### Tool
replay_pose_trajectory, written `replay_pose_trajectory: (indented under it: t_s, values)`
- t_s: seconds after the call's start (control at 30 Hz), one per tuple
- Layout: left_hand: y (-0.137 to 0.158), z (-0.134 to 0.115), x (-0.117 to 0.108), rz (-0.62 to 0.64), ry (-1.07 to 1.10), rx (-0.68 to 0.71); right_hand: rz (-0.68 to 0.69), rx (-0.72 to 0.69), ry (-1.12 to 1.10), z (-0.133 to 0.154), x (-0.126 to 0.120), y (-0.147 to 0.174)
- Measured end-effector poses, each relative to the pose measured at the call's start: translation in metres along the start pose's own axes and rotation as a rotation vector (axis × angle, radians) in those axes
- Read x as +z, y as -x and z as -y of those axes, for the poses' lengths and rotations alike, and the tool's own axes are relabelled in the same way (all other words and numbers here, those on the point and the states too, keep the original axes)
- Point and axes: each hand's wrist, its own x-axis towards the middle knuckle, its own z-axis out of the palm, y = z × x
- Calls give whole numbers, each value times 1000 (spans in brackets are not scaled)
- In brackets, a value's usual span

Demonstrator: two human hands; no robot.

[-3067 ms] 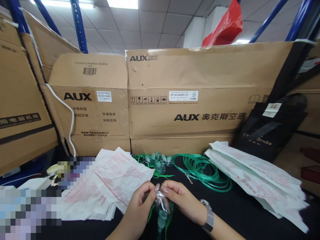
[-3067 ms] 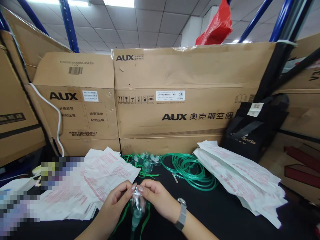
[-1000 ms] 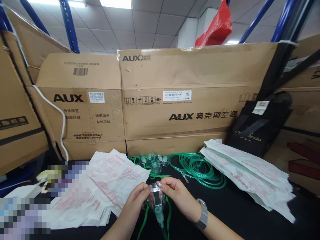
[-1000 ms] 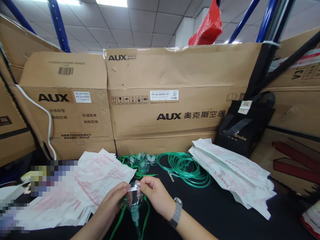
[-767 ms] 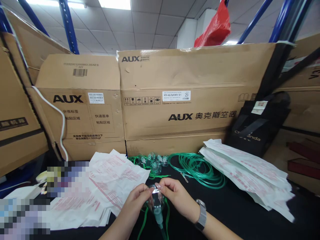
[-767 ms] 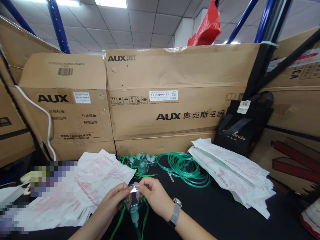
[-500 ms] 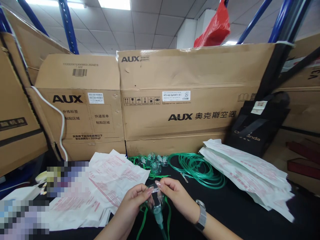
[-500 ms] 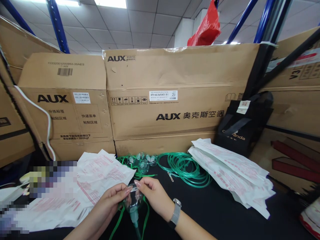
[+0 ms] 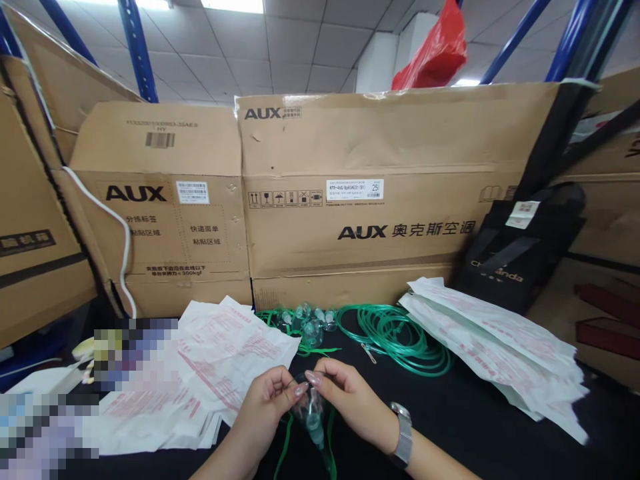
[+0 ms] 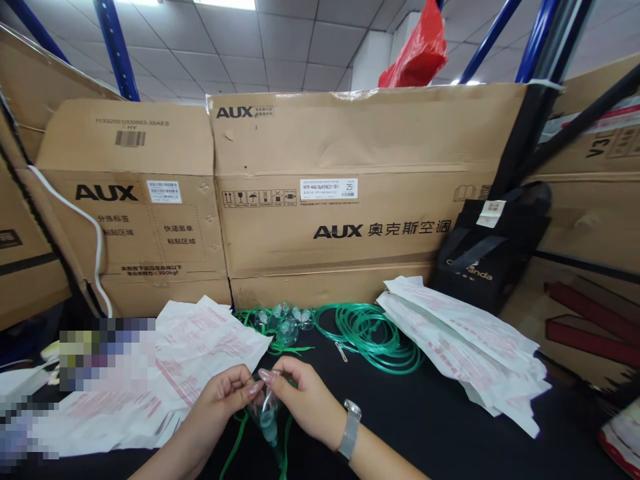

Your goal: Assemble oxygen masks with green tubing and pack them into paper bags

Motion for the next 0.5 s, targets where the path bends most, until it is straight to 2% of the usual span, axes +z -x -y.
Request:
replay_pose_trajectory:
  t_s: [0.17, 0.3, 0.5]
  values:
    - [2, -6, 5, 36, 56, -26, -52, 23, -76, -7, -2, -3]
    - [8, -13, 11, 112, 138, -45, -146, 18, -170, -7, -7, -5]
    - [7, -8, 11, 8, 107, -67, -151, 8, -251, -6, -10, -7]
